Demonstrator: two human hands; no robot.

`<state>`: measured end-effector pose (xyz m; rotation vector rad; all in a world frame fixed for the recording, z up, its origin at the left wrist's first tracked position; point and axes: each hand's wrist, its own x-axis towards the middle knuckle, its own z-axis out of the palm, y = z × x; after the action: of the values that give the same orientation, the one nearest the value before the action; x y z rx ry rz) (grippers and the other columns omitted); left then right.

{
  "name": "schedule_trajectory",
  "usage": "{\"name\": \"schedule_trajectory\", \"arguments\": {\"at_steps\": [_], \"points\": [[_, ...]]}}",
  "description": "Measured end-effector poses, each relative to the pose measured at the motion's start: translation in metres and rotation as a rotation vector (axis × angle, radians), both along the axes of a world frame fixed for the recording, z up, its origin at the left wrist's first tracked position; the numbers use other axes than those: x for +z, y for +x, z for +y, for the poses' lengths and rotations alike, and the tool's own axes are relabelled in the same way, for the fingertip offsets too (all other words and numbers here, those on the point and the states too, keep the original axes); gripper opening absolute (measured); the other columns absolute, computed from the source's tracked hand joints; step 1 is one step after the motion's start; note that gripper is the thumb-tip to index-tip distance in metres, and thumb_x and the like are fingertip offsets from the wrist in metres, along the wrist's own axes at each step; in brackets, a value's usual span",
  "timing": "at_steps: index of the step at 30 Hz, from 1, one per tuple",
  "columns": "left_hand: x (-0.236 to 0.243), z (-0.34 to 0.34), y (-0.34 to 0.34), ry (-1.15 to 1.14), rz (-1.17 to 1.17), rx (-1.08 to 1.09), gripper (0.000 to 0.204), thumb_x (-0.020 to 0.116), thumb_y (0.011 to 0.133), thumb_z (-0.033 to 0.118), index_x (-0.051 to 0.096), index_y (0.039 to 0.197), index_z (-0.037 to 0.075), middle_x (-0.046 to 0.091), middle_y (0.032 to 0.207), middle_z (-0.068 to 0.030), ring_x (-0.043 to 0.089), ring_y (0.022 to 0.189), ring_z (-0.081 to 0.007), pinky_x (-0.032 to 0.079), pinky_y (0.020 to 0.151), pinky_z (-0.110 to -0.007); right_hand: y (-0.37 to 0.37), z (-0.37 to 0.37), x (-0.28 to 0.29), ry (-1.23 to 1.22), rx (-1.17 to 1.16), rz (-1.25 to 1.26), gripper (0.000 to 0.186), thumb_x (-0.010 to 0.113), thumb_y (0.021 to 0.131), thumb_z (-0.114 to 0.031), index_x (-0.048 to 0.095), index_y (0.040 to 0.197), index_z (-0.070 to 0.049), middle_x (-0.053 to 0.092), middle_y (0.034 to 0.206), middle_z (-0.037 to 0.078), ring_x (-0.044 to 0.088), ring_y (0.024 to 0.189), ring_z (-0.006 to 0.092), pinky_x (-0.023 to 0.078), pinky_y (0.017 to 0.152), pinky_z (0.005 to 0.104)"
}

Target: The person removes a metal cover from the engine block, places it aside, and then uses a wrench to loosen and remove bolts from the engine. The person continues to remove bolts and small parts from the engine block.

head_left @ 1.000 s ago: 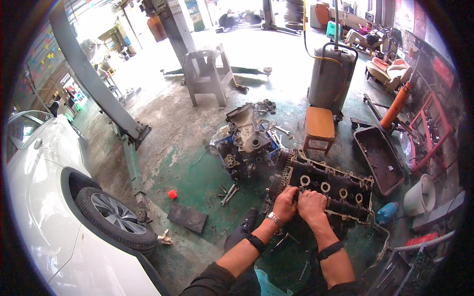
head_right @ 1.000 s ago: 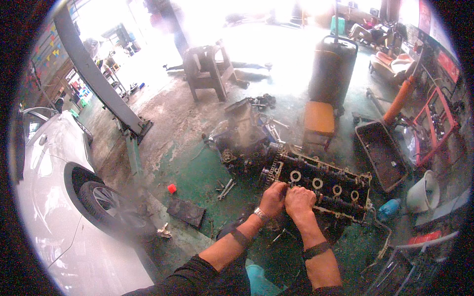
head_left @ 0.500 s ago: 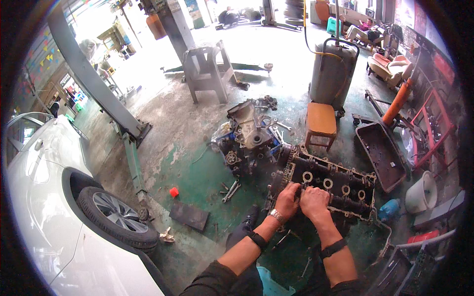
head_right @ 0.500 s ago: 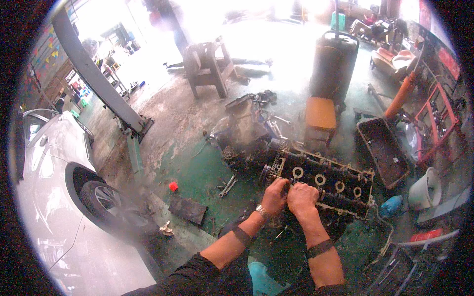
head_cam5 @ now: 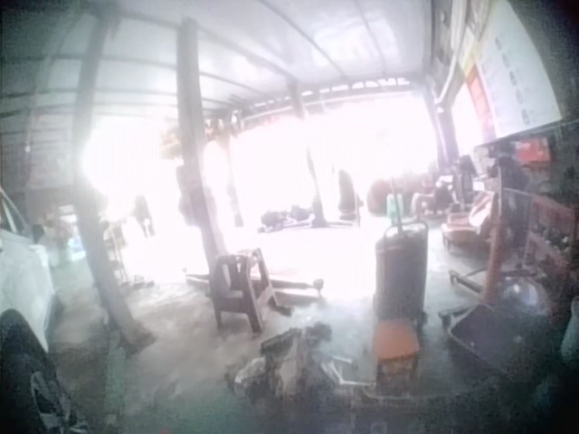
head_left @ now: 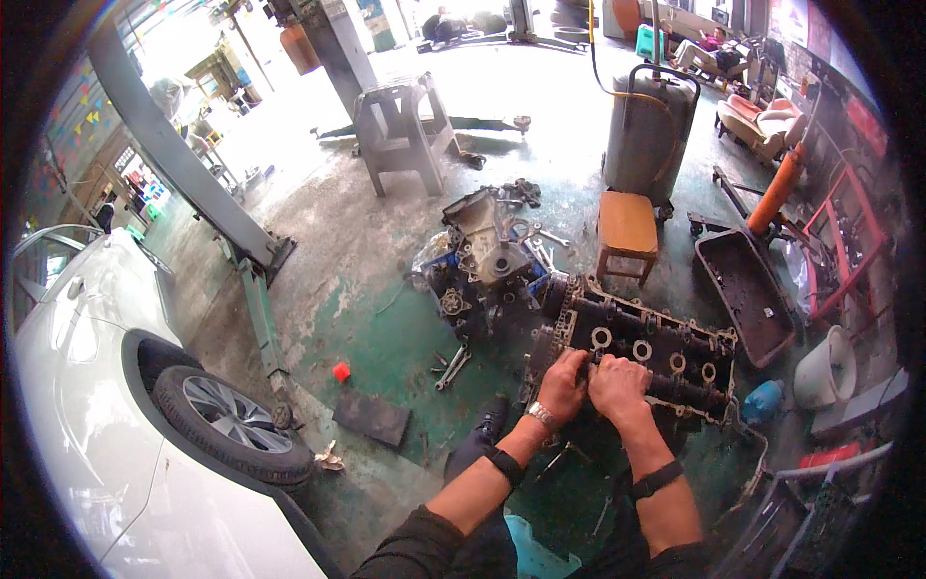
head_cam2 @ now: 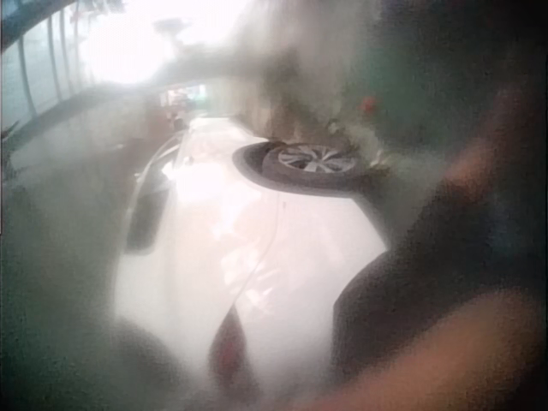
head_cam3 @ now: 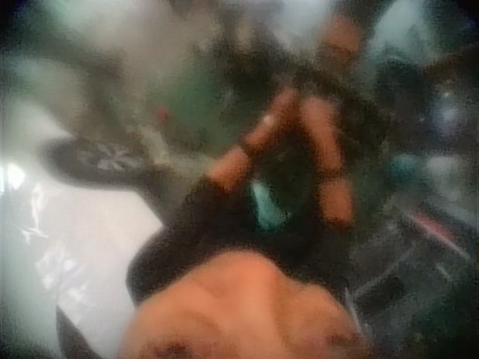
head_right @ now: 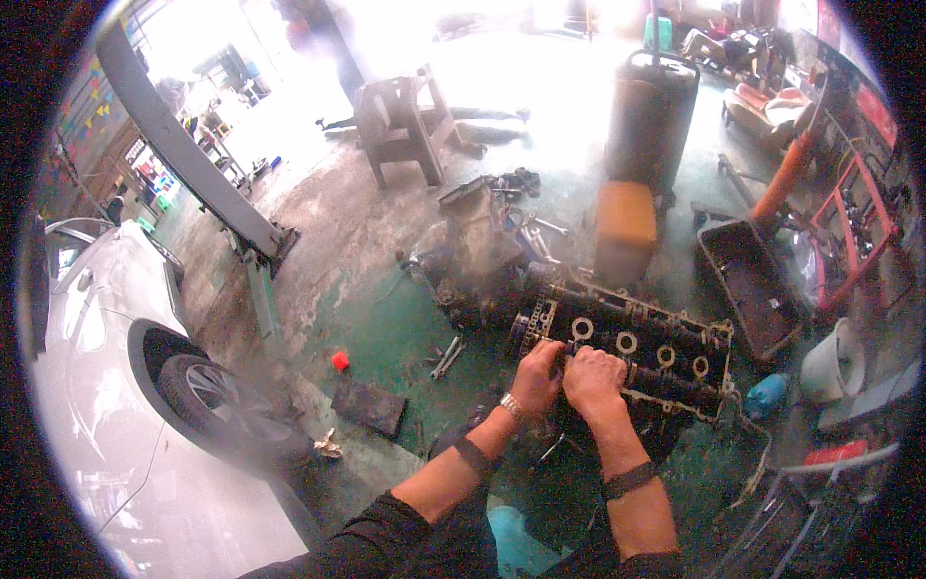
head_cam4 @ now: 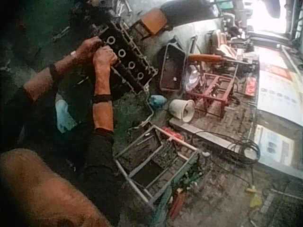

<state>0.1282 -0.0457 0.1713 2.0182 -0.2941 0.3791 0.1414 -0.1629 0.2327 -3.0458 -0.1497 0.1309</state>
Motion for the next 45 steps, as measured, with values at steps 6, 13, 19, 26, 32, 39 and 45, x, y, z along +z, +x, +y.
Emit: {"name": "schedule_trajectory", "arguments": {"at_steps": [6, 13, 19, 26, 32, 39, 45], "points": [[0.000, 0.000, 0.000, -0.023, 0.017, -0.005, 0.035, 0.061, 0.072, -0.004, 0.055, 0.106, -0.001, 0.058, 0.097, -0.0184, 0.059, 0.090, -0.0375, 0.049, 0.077, -0.039, 0.003, 0.003, -0.004, -0.076, 0.030, 0.096, 0.034, 0.049, 0.091, -0.033, 0.070, 0.089, -0.005, 0.070, 0.086, 0.014, 0.069, 0.081, 0.0280, 0.054, 0.070, 0.0389], [0.000, -0.002, 0.000, -0.029, 0.009, 0.014, 0.032, 0.061, 0.073, -0.004, 0.057, 0.104, -0.001, 0.059, 0.096, -0.0183, 0.059, 0.089, -0.0366, 0.049, 0.077, -0.038, 0.000, 0.001, -0.009, 0.052, -0.085, 0.065, 0.041, 0.047, 0.092, -0.037, 0.070, 0.085, -0.004, 0.069, 0.084, 0.016, 0.069, 0.081, 0.0317, 0.054, 0.072, 0.0410], [0.001, -0.002, 0.001, -0.030, 0.003, 0.012, 0.031, 0.062, 0.073, -0.003, 0.056, 0.104, -0.001, 0.059, 0.097, -0.0175, 0.060, 0.088, -0.0353, 0.050, 0.076, -0.037, 0.000, -0.002, 0.000, 0.087, -0.058, 0.069, 0.040, 0.052, 0.089, -0.038, 0.070, 0.083, -0.002, 0.068, 0.082, 0.020, 0.067, 0.079, 0.0356, 0.053, 0.073, 0.0441], [-0.001, 0.000, 0.001, -0.027, 0.039, -0.004, 0.034, 0.064, 0.071, -0.003, 0.056, 0.104, -0.001, 0.059, 0.098, -0.0168, 0.061, 0.088, -0.0341, 0.050, 0.076, -0.037, 0.000, 0.002, 0.002, -0.010, 0.002, 0.098, 0.037, 0.052, 0.090, -0.036, 0.068, 0.087, -0.003, 0.069, 0.083, 0.018, 0.068, 0.080, 0.0326, 0.053, 0.072, 0.0425], [-0.003, -0.002, 0.001, -0.033, 0.032, 0.016, 0.034, 0.065, 0.071, -0.002, 0.056, 0.104, 0.000, 0.059, 0.098, -0.0165, 0.061, 0.088, -0.0338, 0.050, 0.076, -0.037, 0.002, 0.003, -0.007, -0.080, 0.010, 0.127, 0.038, 0.047, 0.093, -0.036, 0.071, 0.089, -0.006, 0.070, 0.087, 0.014, 0.069, 0.081, 0.0276, 0.054, 0.071, 0.0400], [-0.003, -0.002, 0.002, -0.011, 0.011, 0.019, 0.032, 0.064, 0.072, -0.002, 0.057, 0.103, 0.000, 0.059, 0.096, -0.0171, 0.060, 0.087, -0.0354, 0.050, 0.075, -0.038, 0.001, 0.001, -0.001, -0.033, -0.008, 0.111, 0.041, 0.047, 0.093, -0.039, 0.071, 0.087, -0.005, 0.070, 0.086, 0.014, 0.069, 0.081, 0.0294, 0.054, 0.071, 0.0403], [-0.001, -0.002, 0.001, -0.023, -0.034, 0.028, 0.031, 0.062, 0.072, -0.004, 0.056, 0.103, -0.001, 0.059, 0.095, -0.0172, 0.060, 0.086, -0.0357, 0.050, 0.075, -0.038, -0.001, -0.001, 0.006, -0.026, -0.001, 0.087, 0.037, 0.051, 0.091, -0.037, 0.068, 0.086, -0.005, 0.069, 0.087, 0.016, 0.069, 0.081, 0.0305, 0.054, 0.071, 0.0404]]}}
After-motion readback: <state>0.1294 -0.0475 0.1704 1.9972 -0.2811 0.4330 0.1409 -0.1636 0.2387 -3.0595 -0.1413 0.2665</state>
